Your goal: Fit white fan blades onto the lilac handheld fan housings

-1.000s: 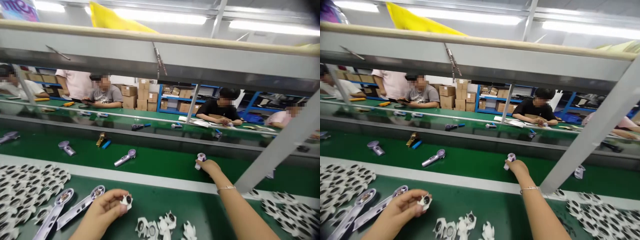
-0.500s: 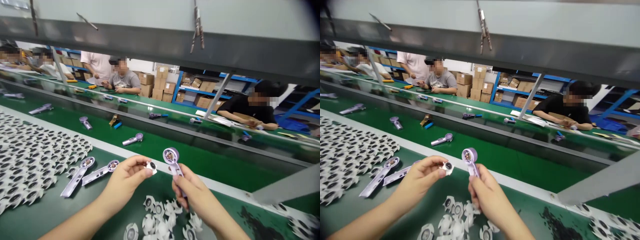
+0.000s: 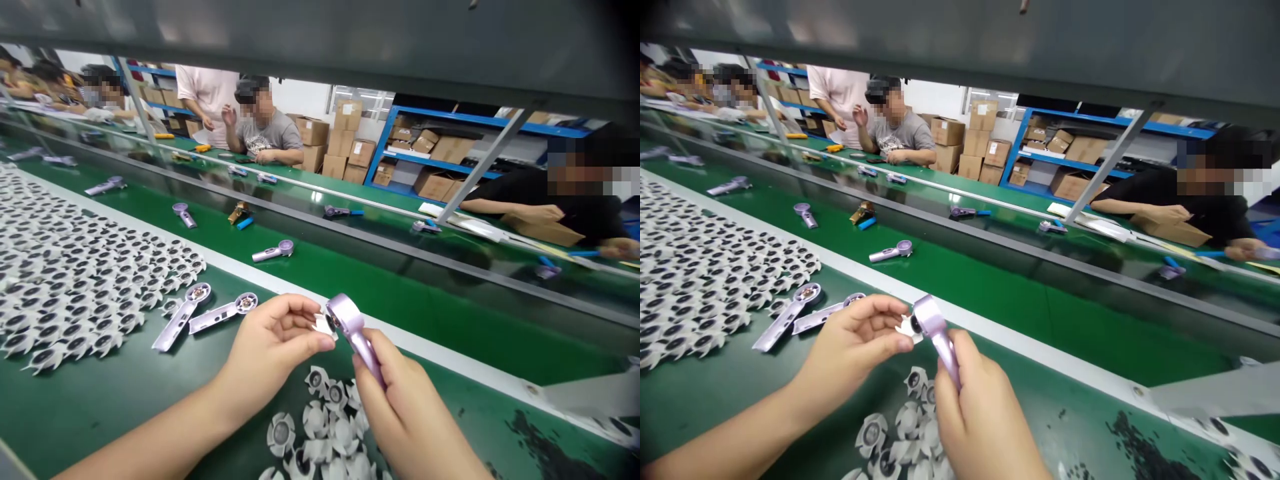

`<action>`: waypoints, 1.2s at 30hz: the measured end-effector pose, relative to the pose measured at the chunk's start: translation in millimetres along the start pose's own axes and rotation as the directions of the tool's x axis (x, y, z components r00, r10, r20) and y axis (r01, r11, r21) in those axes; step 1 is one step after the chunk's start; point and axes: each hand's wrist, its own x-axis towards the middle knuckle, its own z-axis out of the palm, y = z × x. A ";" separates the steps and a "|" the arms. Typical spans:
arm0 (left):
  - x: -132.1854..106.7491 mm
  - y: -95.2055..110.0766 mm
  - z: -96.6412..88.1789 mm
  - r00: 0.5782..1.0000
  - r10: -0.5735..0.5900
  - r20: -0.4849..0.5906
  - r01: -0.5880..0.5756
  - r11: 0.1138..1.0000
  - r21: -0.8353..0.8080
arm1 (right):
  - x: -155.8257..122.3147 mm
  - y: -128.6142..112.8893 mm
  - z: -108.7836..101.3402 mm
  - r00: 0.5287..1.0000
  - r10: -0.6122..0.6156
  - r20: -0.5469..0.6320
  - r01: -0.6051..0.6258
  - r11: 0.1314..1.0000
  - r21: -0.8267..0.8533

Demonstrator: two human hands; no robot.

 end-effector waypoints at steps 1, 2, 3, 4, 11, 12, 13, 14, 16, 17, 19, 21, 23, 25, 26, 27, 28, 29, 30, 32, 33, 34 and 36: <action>-0.1 -0.3 0.1 1.000 -0.002 0.002 0.002 1.000 -0.007 | -0.6 1.4 1.2 1.000 -0.008 0.003 0.008 1.000 -0.019; -0.5 -0.4 0.2 1.000 -0.004 0.008 0.004 1.000 -0.015 | -1.1 2.6 2.1 1.000 -0.013 0.001 0.013 0.999 -0.034; -1.0 -0.5 0.4 1.000 -0.003 0.013 0.004 1.000 -0.018 | -1.4 3.3 2.7 1.000 -0.014 0.000 0.014 0.999 -0.044; -1.6 -0.5 0.5 1.000 0.000 0.016 0.000 1.000 -0.013 | -1.6 3.4 2.9 1.000 -0.007 0.001 0.007 0.999 -0.044; -6.1 -2.3 -2.2 0.999 0.042 -0.005 -0.042 0.998 0.045 | -0.4 -5.0 -5.2 0.982 0.122 0.144 -0.155 0.956 0.248; -6.7 -2.3 -2.5 0.999 0.054 -0.003 -0.053 0.998 0.044 | -0.5 -5.6 -6.0 0.975 0.144 0.169 -0.188 0.941 0.282; -7.2 -2.1 -2.6 0.998 0.068 -0.002 -0.067 0.997 0.046 | -0.7 -6.1 -6.6 0.969 0.167 0.181 -0.217 0.928 0.302; -7.7 -1.6 -2.5 0.996 0.085 -0.005 -0.085 0.995 0.053 | -1.0 -6.4 -6.8 0.965 0.189 0.181 -0.238 0.922 0.306; -8.4 -0.2 -2.1 0.990 0.139 -0.019 -0.137 0.986 0.093 | -1.7 -6.1 -6.5 0.963 0.206 0.174 -0.249 0.925 0.287; -8.6 0.5 -1.9 0.986 0.165 -0.030 -0.160 0.979 0.127 | -1.9 -5.6 -5.9 0.963 0.204 0.178 -0.247 0.929 0.276; -8.6 1.8 -1.9 0.977 0.208 -0.037 -0.197 0.961 0.194 | -2.4 -3.7 -4.4 0.964 0.178 0.195 -0.227 0.938 0.263; -8.5 2.8 -2.4 0.971 0.237 -0.028 -0.224 0.945 0.238 | -3.1 -1.2 -2.9 0.971 0.138 0.195 -0.185 0.950 0.252; -8.5 3.6 -3.0 0.960 0.278 -0.013 -0.263 0.923 0.282 | -4.6 1.4 -2.1 0.974 0.126 0.190 -0.173 0.952 0.252; -9.4 4.5 -3.5 0.942 0.335 0.005 -0.316 0.883 0.347 | -6.8 3.9 -2.2 0.962 0.157 0.222 -0.219 0.933 0.287; -10.0 5.0 -3.6 0.932 0.363 0.015 -0.341 0.859 0.382 | -7.9 5.3 -2.6 0.951 0.180 0.252 -0.257 0.913 0.317; -10.8 5.6 -3.6 0.922 0.387 0.025 -0.363 0.836 0.411 | -8.8 6.8 -3.0 0.936 0.202 0.288 -0.299 0.888 0.349; -11.6 6.3 -3.7 0.913 0.407 0.034 -0.381 0.818 0.432 | -9.4 8.3 -3.4 0.921 0.211 0.327 -0.333 0.863 0.379; -12.3 7.1 -3.7 0.906 0.421 0.040 -0.394 0.805 0.443 | -9.5 9.7 -3.7 0.909 0.214 0.359 -0.356 0.845 0.399; -12.8 7.9 -3.7 0.901 0.431 0.046 -0.404 0.798 0.448 | -9.3 10.9 -3.7 0.905 0.206 0.372 -0.357 0.842 0.404; -13.2 9.2 -4.1 0.898 0.438 0.048 -0.412 0.795 0.446 | -8.1 12.4 -3.0 0.939 0.166 0.302 -0.274 0.891 0.362; -13.0 9.5 -4.4 0.900 0.433 0.047 -0.407 0.799 0.443 | -7.5 12.6 -2.4 0.962 0.133 0.240 -0.205 0.928 0.310; -12.5 9.7 -4.8 0.905 0.423 0.047 -0.399 0.805 0.440 | -7.0 12.5 -1.6 0.980 0.091 0.179 -0.134 0.961 0.244; -11.2 9.1 -5.7 0.915 0.400 0.052 -0.380 0.813 0.440 | -6.9 11.7 0.1 0.994 0.028 0.110 -0.040 0.993 0.109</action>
